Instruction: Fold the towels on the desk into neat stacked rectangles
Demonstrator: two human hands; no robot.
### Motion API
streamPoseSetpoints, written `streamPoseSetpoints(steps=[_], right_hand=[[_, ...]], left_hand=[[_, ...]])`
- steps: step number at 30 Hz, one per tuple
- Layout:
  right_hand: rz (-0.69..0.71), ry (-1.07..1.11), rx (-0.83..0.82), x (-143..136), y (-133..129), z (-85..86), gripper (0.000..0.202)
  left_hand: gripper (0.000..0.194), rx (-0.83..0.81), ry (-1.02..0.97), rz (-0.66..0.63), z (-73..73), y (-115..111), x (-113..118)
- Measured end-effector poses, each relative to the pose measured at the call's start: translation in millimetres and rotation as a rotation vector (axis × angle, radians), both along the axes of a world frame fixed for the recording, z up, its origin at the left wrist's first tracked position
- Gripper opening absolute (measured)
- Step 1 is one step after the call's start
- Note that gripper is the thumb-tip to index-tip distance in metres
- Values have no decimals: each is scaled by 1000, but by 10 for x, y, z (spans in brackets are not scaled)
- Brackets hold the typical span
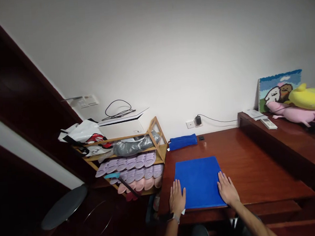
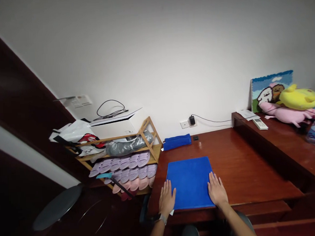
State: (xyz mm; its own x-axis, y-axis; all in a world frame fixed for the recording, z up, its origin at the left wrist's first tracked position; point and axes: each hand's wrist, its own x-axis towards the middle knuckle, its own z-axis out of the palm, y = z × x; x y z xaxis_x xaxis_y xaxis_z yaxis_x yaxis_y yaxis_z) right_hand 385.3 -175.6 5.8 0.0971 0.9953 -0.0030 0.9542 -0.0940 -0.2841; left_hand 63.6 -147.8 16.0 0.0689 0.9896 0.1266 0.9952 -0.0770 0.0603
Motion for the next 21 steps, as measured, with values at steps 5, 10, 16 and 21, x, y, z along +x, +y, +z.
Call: streamPoseSetpoints(steps=[5,10,16,21], right_hand=[[-3,-8,-56,5,1,78,69],[-16,-11,-47,-12,-132,95,69],[9,7,3,-21,-272,49,69],[10,19,-14,-28,-262,99,69]], left_hand=[[66,27,-10,4,-50,-12,57],[64,72,-29,-14,-81,7,45],[64,65,-14,-11,-97,11,62],[62,47,21,-52,-94,29,-52]])
